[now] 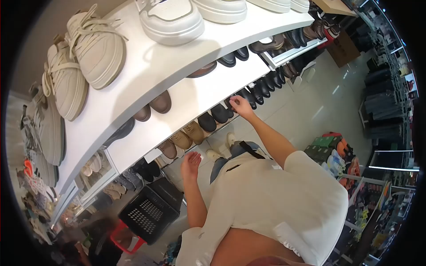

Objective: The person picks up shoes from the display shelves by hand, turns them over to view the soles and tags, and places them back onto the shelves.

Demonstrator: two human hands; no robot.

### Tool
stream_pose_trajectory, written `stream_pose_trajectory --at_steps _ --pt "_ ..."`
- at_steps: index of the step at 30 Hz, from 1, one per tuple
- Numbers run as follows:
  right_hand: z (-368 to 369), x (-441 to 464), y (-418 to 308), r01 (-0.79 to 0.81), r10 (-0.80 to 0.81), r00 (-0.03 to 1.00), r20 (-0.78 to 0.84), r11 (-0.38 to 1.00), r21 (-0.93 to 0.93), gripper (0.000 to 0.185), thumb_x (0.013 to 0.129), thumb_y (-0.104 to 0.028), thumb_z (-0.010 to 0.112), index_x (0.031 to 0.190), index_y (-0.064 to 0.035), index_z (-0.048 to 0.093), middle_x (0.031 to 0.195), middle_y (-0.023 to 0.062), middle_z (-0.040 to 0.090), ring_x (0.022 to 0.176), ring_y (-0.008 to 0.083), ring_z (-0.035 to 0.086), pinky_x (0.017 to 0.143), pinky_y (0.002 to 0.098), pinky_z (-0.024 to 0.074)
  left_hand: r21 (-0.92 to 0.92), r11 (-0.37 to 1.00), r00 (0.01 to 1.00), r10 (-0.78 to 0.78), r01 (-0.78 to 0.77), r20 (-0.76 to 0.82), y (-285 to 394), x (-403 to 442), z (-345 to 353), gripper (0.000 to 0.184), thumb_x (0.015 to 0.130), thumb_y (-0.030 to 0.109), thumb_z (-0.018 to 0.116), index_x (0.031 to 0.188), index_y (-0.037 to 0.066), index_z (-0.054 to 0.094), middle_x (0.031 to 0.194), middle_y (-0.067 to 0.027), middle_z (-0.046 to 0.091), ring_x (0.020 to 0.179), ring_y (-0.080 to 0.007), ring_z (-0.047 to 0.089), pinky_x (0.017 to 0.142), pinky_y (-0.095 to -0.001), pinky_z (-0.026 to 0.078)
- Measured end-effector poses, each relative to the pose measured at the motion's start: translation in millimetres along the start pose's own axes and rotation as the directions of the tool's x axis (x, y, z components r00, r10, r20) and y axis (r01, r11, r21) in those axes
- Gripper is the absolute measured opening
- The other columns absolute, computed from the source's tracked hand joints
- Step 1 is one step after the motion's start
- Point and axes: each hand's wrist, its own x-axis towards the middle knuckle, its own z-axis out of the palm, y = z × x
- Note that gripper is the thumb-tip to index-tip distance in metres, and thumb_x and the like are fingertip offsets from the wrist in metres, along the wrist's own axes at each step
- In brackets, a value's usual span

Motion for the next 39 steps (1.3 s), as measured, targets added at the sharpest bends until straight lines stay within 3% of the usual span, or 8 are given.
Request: stream_pose_trajectory --at_steps 3,7,10,14,20,23,30,39 --pt "-55.7 -44.5 71.8 -0.041 0.06 0.998 0.034 0.915 -0.402 0.036 0.088 -0.028 0.065 0.104 0.004 0.064 0.078 0.0114 0.065 0.065 0.0174 0.066 0.06 0.0284 0.0533 0.13 0.989 0.997 -0.079 0.076 0.011 -6.5 19.9 -0.4 0.032 0.09 0.021 0.058 0.111 -0.004 0.054 0.11 -0.0175 0.06 0.104 -0.0332 0.06 0.092 -0.0414 0.049" --pt "-139.4 -127.8 185.0 -0.621 0.694 0.72 0.004 0.646 -0.445 0.038 0.082 -0.025 0.063 0.092 0.011 0.064 0.073 0.0167 0.065 0.057 0.0255 0.067 0.051 0.0344 0.0551 0.419 0.905 0.997 -0.074 0.072 -0.011 -28.9 57.7 -4.6 0.03 0.089 0.021 0.059 0.107 -0.003 0.055 0.103 -0.0155 0.062 0.094 -0.0287 0.063 0.082 -0.0372 0.052" --pt "-180.0 -218.8 204.4 -0.871 0.845 0.482 -0.232 0.432 -0.236 0.034 0.082 -0.021 0.065 0.089 0.0128 0.061 0.082 0.0236 0.065 0.063 0.0319 0.069 0.051 0.0397 0.0564 0.697 0.705 0.991 -0.065 0.129 -0.117 -70.1 99.3 -59.1 0.032 0.085 0.021 0.061 0.105 -0.003 0.055 0.097 -0.0145 0.061 0.08 -0.0253 0.064 0.066 -0.0352 0.052" --pt "-207.5 -291.0 237.1 -0.947 0.929 0.291 -0.227 0.313 0.071 0.036 0.082 -0.02 0.067 0.102 0.0081 0.059 0.087 0.021 0.064 0.063 0.0329 0.068 0.048 0.0385 0.0558 0.699 0.373 0.785 -0.167 0.61 -0.597 -99.7 84.3 -105.7 0.026 0.081 0.021 0.063 0.091 0.0 0.053 0.077 -0.0129 0.054 0.052 -0.0228 0.053 0.046 -0.0355 0.044" --pt "-238.3 -313.7 266.4 -0.937 0.937 0.265 -0.227 0.305 0.168 0.029 0.082 -0.017 0.065 0.081 0.0108 0.06 0.075 0.0192 0.063 0.064 0.0351 0.069 0.048 0.0412 0.0564 0.811 0.408 0.902 -0.085 0.42 -0.424 -143.7 60.1 -75.9 0.02 0.08 0.017 0.062 0.072 0.003 0.05 0.063 -0.0089 0.048 0.048 -0.0211 0.048 0.043 -0.0313 0.04" --pt "-269.1 -301.7 288.5 -0.903 0.923 0.326 -0.204 0.368 0.221 0.029 0.082 -0.017 0.063 0.077 0.0109 0.059 0.072 0.0207 0.061 0.061 0.0351 0.068 0.047 0.0414 0.0539 0.761 0.429 0.849 -0.031 0.487 -0.527 -172.5 78.9 -43.3 0.017 0.08 0.014 0.06 0.071 0.003 0.052 0.064 -0.0081 0.05 0.05 -0.0199 0.049 0.044 -0.032 0.041" --pt "-370.1 -244.5 374.4 -0.848 0.85 0.526 -0.036 0.521 -0.094 0.034 0.081 -0.019 0.063 0.093 0.0132 0.06 0.083 0.0205 0.064 0.061 0.0295 0.067 0.05 0.0355 0.056 0.82 0.561 0.986 0.034 0.116 -0.163 -244.8 73.8 143.0 0.031 0.082 0.021 0.064 0.099 -0.005 0.059 0.087 -0.0119 0.062 0.073 -0.0204 0.062 0.061 -0.0328 0.052" --pt "-414.0 -75.9 292.4 -0.426 0.394 0.897 -0.203 0.893 -0.149 0.044 0.086 -0.031 0.065 0.107 0.0075 0.061 0.091 0.018 0.069 0.074 0.0234 0.068 0.068 0.0335 0.0539 0.728 0.645 0.948 -0.019 -0.23 0.316 -291.5 57.5 398.9 0.033 0.091 0.023 0.059 0.114 -0.002 0.058 0.103 -0.0107 0.064 0.094 -0.0202 0.063 0.083 -0.0315 0.051"
